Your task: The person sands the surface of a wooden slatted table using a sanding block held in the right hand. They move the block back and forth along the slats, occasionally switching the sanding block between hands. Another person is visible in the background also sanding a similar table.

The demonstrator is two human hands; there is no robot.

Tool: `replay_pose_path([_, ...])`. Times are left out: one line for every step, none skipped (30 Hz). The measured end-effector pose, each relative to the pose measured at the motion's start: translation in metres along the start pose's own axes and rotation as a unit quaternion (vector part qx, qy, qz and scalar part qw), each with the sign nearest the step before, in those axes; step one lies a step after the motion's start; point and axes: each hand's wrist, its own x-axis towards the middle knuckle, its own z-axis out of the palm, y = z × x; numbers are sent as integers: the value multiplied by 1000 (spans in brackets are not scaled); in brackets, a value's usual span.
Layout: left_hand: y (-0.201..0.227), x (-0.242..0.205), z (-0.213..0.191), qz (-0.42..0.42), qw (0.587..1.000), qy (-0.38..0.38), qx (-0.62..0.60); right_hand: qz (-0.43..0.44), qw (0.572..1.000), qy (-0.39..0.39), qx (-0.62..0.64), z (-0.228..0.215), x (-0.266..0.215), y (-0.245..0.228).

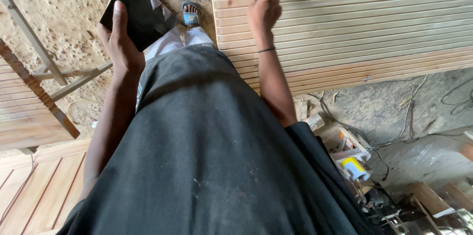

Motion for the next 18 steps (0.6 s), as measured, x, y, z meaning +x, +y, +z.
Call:
replay_pose_path([0, -2, 2, -8, 1000, -5, 4, -3, 1000, 7, 0, 4, -4, -6])
replay_pose_path([0, -3, 4, -13, 1000, -12, 7, -14, 1000, -11, 0, 5, -6, -10])
replay_pose_path([0, -4, 5, -19, 1000, -19, 10, -25, 999, -29, 1, 5, -7, -12])
replay_pose_path([-1, -4, 7, -32, 999, -8, 20, -36, 998, -46, 1, 3, -6, -13])
replay_pose_path([-1, -5, 9, -45, 999, 2, 29, -44, 997, -68, 6, 0, -2, -11])
replay_pose_path([-1, -5, 10, -60, 997, 13, 38, -52, 994, -91, 10, -6, 3, -5])
replay_pose_path([-2, -6, 10, -57, 997, 16, 43, -60, 992, -114, 14, -13, 8, 0])
replay_pose_path([-1, -5, 10, -53, 997, 21, 47, -90, 991, -96, 0, -18, 13, 3])
replay_pose_path([-1, -3, 9, -48, 997, 25, 52, -119, 990, -79, -14, -24, 18, 8])
replay_pose_path([0, -2, 7, -32, 999, 15, 35, -147, 987, -62, -28, -29, 21, 12])
replay_pose_path([0, -1, 5, -17, 1000, 4, 19, -164, 984, -61, -20, -31, 24, 15])
replay_pose_path([-1, -1, 4, -3, 1000, -7, 2, -179, 982, -60, -14, -34, 26, 18])
replay_pose_path([-1, -1, 1, -4, 1000, -6, -5, -194, 979, -59, -7, -35, 27, 21])
replay_pose_path([-1, 0, -1, -5, 1000, -4, -12, -199, 978, -61, -6, -34, 29, 23])
replay_pose_path([-2, 1, -4, -6, 1000, -2, -19, -204, 977, -64, -5, -32, 30, 24])
replay_pose_path([-3, 1, -7, -7, 1000, -2, -21, -210, 975, -67, -3, -30, 30, 25])
replay_pose_path([-5, 1, -9, -7, 1000, -1, -23, -217, 974, -60, -11, -28, 29, 26])
replay_pose_path([-7, 1, -12, -6, 1000, 0, -24, -225, 973, -52, -18, -26, 30, 27])
